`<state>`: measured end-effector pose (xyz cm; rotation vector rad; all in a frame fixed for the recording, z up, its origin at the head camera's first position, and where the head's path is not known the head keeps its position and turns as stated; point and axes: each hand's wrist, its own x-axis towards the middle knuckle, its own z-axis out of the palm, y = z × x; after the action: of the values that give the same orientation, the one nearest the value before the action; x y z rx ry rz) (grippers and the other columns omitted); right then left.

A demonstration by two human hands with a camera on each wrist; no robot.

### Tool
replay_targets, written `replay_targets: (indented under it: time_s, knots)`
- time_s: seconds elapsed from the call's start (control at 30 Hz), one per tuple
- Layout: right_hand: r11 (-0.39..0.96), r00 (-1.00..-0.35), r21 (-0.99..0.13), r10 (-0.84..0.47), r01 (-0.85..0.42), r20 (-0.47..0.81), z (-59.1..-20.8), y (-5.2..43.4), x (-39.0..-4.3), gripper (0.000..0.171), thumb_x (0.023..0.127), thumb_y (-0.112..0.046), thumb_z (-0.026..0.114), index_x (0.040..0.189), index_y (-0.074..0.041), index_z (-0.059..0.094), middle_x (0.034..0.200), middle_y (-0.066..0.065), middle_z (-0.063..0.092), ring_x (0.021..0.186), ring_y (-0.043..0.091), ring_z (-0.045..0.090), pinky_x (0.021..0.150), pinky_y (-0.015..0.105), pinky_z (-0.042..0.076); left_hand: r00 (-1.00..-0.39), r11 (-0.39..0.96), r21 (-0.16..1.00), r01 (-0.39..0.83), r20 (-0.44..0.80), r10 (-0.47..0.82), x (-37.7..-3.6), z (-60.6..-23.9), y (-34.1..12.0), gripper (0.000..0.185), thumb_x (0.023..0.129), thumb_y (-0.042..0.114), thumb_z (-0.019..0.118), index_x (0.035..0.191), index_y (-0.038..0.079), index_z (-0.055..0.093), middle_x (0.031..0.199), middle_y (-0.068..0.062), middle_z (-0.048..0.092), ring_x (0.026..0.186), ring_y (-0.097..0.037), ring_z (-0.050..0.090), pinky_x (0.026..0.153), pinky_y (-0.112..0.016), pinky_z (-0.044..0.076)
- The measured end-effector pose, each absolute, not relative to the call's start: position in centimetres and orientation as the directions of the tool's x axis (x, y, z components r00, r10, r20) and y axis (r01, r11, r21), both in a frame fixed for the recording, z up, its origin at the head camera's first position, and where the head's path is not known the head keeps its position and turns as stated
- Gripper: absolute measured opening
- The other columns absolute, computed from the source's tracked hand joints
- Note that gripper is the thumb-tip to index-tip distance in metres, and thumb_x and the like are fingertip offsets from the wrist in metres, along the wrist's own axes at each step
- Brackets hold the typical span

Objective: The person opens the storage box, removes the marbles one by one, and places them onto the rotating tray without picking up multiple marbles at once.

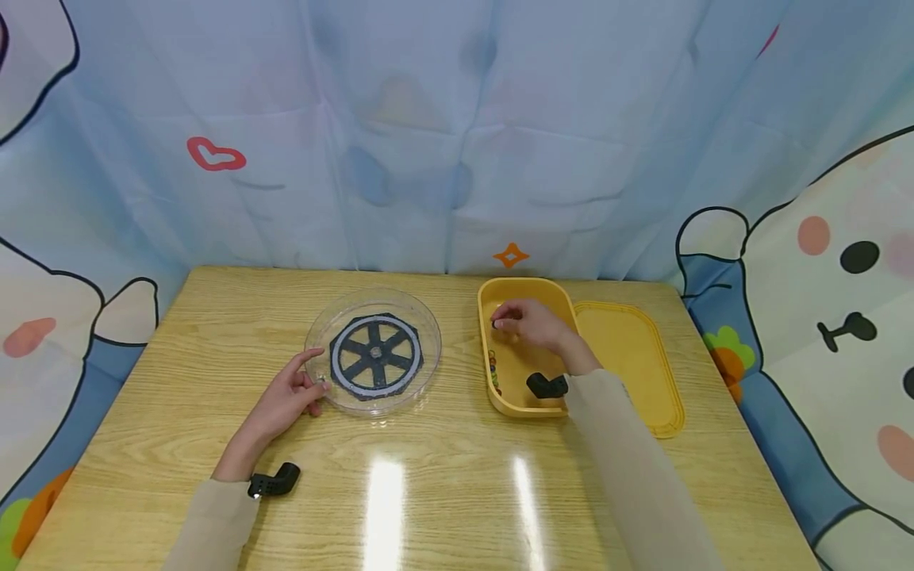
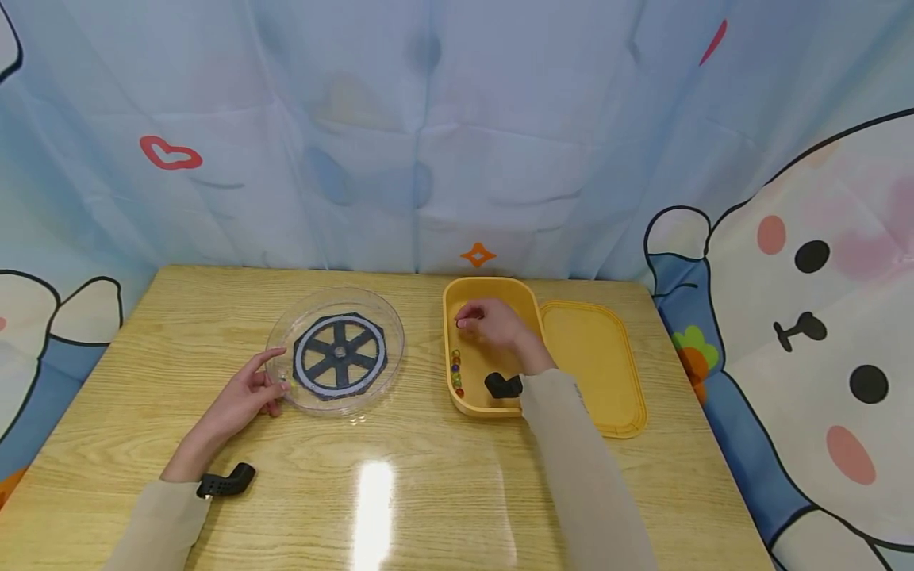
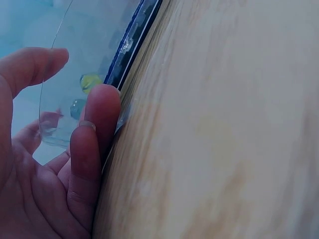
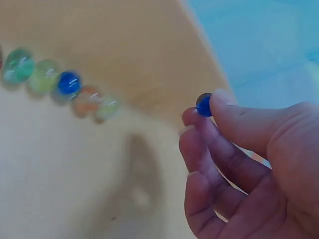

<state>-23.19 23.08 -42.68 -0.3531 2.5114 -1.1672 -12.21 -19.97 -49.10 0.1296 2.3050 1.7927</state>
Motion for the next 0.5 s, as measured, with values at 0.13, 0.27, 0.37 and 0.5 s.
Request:
replay_targets:
  time_s: [0.13, 0.27, 0.37, 0.5]
  knots:
    - [0.577, -0.927, -0.811, -0.35, -0.098, -0.136, -41.4, 22.8, -22.9, 0.018, 0.099, -0.013, 0.063, 0.111, 0.001, 0.067, 0.109, 0.016, 0.067, 0.1, 0.033, 0.06, 0.092, 0.047, 0.048, -0.972, 0.246, 0.967, -0.066, -0.118, 0.203, -12.2, -49.1, -20.0, 0.063, 0.096, 0.006, 0.065, 0.152, 0.007, 0.035, 0.076, -0.013, 0.052, 0.059, -0.023, 0.062, 0.059, -0.032, 0.055]
    - [0.576, -0.938, -0.803, -0.341, -0.153, -0.065, -40.1, 21.9, -22.4, 0.017, 0.098, -0.016, 0.066, 0.109, -0.004, 0.07, 0.108, 0.009, 0.067, 0.098, 0.026, 0.061, 0.089, 0.043, 0.05, -0.972, 0.24, 0.969, -0.065, -0.116, 0.205, -12.2, -49.1, -20.0, 0.063, 0.096, 0.005, 0.065, 0.151, 0.007, 0.035, 0.077, -0.013, 0.052, 0.059, -0.023, 0.062, 0.059, -0.032, 0.055]
    - [0.585, -0.938, -0.79, -0.344, -0.182, -0.038, -39.2, 20.8, -21.9, 0.016, 0.097, -0.018, 0.068, 0.108, -0.006, 0.071, 0.107, 0.005, 0.068, 0.096, 0.023, 0.061, 0.085, 0.039, 0.05, -0.972, 0.242, 0.968, -0.065, -0.116, 0.203, -12.2, -49.1, -20.0, 0.063, 0.096, 0.006, 0.065, 0.152, 0.007, 0.035, 0.076, -0.013, 0.053, 0.059, -0.022, 0.062, 0.059, -0.031, 0.055]
    - [0.585, -0.927, -0.777, -0.376, -0.232, -0.006, -38.8, 18.9, -21.3, 0.017, 0.096, -0.016, 0.068, 0.11, -0.007, 0.073, 0.107, 0.003, 0.07, 0.096, 0.022, 0.061, 0.084, 0.038, 0.051, -0.972, 0.24, 0.969, -0.066, -0.117, 0.204, -12.2, -49.1, -19.9, 0.064, 0.096, 0.007, 0.066, 0.152, 0.008, 0.035, 0.076, -0.013, 0.053, 0.059, -0.022, 0.062, 0.059, -0.031, 0.055]
